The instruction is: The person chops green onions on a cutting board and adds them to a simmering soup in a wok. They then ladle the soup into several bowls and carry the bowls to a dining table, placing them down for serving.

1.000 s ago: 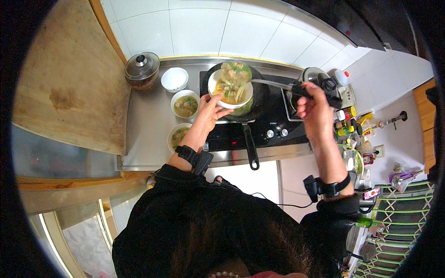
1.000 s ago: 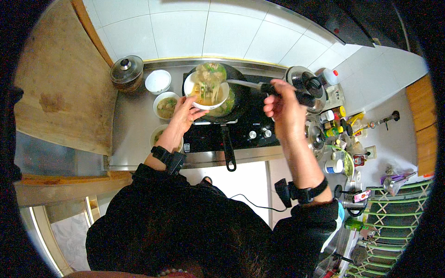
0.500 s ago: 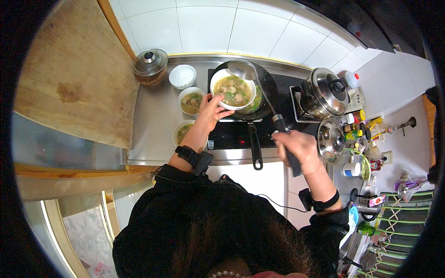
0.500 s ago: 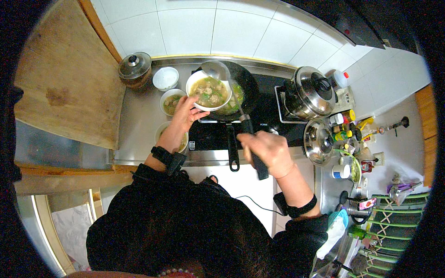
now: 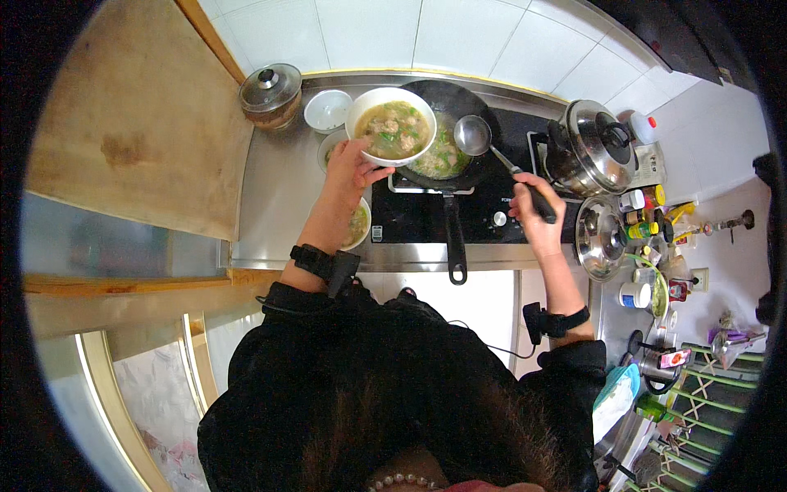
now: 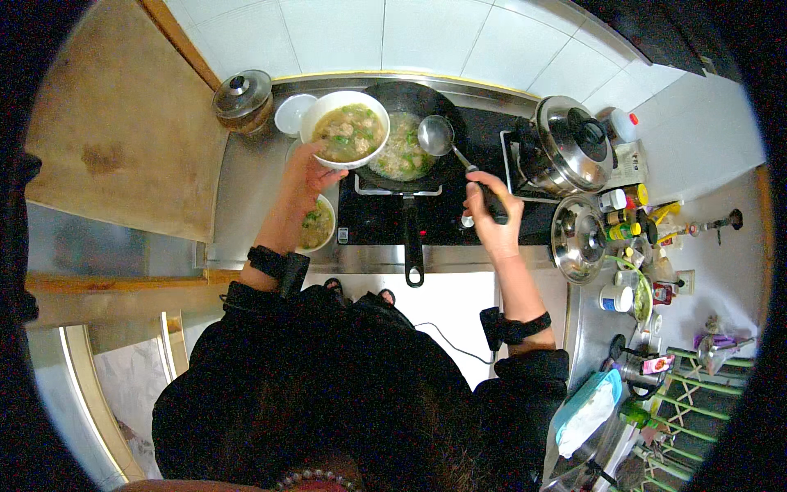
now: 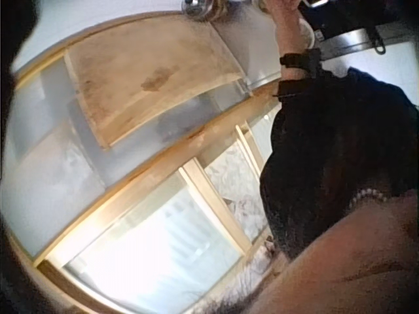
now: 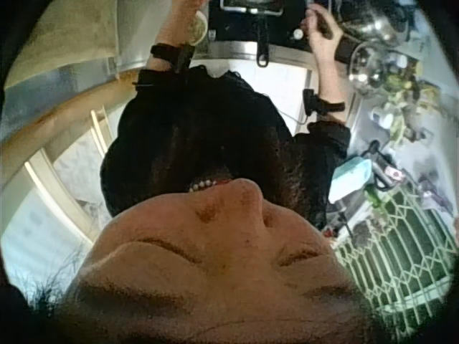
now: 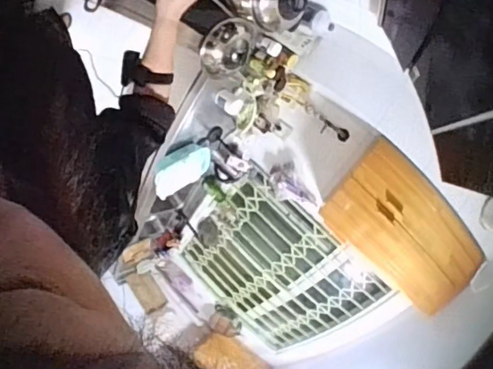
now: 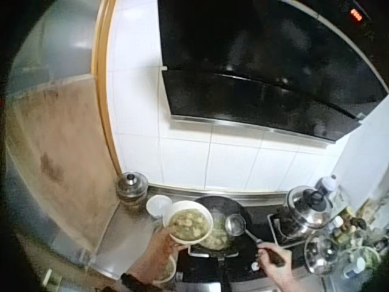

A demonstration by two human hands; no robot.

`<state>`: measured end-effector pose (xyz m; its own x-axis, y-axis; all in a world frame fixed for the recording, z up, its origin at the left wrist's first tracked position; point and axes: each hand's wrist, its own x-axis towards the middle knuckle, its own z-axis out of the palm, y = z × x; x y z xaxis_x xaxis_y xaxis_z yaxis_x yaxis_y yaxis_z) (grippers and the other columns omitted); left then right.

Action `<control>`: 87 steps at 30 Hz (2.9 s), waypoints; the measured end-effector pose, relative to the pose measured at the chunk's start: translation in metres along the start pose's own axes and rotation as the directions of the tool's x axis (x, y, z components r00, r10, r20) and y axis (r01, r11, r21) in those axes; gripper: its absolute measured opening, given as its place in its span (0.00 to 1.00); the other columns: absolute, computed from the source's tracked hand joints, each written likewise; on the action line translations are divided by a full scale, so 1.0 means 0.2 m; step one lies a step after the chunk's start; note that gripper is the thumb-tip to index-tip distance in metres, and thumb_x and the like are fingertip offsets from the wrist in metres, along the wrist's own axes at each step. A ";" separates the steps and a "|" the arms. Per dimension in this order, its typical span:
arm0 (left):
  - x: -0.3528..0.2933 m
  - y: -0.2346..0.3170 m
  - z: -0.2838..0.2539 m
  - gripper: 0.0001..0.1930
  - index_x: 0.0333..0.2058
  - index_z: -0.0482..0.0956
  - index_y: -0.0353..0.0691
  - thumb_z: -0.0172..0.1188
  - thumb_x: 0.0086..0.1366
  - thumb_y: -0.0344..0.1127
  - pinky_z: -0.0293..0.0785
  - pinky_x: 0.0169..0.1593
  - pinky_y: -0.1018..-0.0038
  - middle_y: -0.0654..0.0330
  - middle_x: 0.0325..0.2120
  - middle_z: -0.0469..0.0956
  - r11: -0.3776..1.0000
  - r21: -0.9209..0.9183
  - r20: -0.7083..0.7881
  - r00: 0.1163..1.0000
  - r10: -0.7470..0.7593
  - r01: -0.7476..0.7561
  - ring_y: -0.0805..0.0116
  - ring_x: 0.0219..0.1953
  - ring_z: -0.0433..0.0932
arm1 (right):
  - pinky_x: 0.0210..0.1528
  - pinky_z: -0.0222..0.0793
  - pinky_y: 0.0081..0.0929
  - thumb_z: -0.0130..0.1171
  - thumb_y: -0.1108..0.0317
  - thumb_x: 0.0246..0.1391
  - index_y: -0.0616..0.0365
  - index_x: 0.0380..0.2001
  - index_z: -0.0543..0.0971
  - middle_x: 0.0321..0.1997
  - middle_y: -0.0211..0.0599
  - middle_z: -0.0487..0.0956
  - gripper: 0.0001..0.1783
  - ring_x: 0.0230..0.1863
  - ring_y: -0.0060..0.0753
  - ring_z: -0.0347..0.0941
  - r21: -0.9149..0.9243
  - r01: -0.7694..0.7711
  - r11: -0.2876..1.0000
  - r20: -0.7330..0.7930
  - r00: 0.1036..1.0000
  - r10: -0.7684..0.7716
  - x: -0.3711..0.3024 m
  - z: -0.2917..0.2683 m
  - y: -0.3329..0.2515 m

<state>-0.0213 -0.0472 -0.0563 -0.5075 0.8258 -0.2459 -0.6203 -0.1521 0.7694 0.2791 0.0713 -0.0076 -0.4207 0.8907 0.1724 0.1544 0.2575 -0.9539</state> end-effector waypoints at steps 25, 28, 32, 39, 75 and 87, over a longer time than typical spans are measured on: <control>-0.22 0.21 -0.37 0.30 0.56 0.62 0.32 0.58 0.60 0.43 0.78 0.51 0.57 0.46 0.50 0.69 0.985 -0.069 -0.236 0.962 0.135 -0.155 0.52 0.49 0.74 | 0.18 0.62 0.19 0.54 0.59 0.56 0.60 0.43 0.76 0.19 0.35 0.75 0.17 0.16 0.24 0.70 0.313 -0.331 0.890 -0.013 0.936 0.353 0.13 0.24 -0.10; -0.25 0.24 -0.37 0.30 0.56 0.62 0.32 0.59 0.60 0.44 0.79 0.50 0.59 0.46 0.50 0.69 0.987 -0.068 -0.238 0.963 0.123 -0.143 0.53 0.49 0.74 | 0.18 0.62 0.18 0.55 0.57 0.57 0.60 0.42 0.77 0.19 0.34 0.75 0.18 0.15 0.23 0.70 0.268 -0.291 0.918 -0.043 0.949 0.314 0.14 0.20 -0.18; -0.24 0.25 -0.38 0.31 0.56 0.62 0.32 0.59 0.59 0.43 0.80 0.48 0.60 0.45 0.50 0.69 0.989 -0.081 -0.220 0.970 0.103 -0.124 0.53 0.49 0.74 | 0.18 0.62 0.18 0.56 0.57 0.56 0.59 0.42 0.77 0.19 0.33 0.75 0.18 0.15 0.22 0.69 0.267 -0.275 0.924 -0.064 0.951 0.301 0.15 0.13 -0.25; -0.18 0.26 -0.37 0.19 0.47 0.62 0.32 0.56 0.60 0.34 0.83 0.42 0.53 0.47 0.44 0.70 0.969 -0.206 -0.186 0.977 0.101 -0.139 0.50 0.45 0.76 | 0.19 0.60 0.19 0.55 0.57 0.56 0.59 0.44 0.77 0.19 0.32 0.74 0.19 0.16 0.22 0.68 0.301 -0.269 0.915 -0.096 0.946 0.310 0.16 0.07 -0.34; -0.19 0.02 -0.23 0.28 0.55 0.53 0.34 0.56 0.59 0.32 0.80 0.46 0.49 0.43 0.50 0.66 0.982 -0.155 -0.089 0.989 -0.119 0.105 0.46 0.50 0.74 | 0.16 0.60 0.17 0.53 0.59 0.59 0.62 0.41 0.76 0.16 0.35 0.73 0.16 0.13 0.24 0.68 0.207 -0.201 0.957 0.132 0.975 0.176 -0.04 0.37 -0.78; -0.30 0.15 -0.50 0.31 0.55 0.51 0.33 0.58 0.57 0.30 0.84 0.41 0.56 0.43 0.49 0.66 0.982 -0.189 -0.253 0.967 -0.024 -0.025 0.48 0.48 0.75 | 0.16 0.61 0.17 0.52 0.63 0.60 0.63 0.42 0.76 0.17 0.35 0.73 0.14 0.14 0.23 0.69 0.186 -0.138 0.973 0.231 0.968 0.093 -0.03 0.65 -0.69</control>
<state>-0.0690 -0.1546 -0.0782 -0.6273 0.6652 -0.4049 -0.7090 -0.2729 0.6502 0.1446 -0.0181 0.0907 -0.5999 0.7998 0.0210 0.0423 0.0579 -0.9974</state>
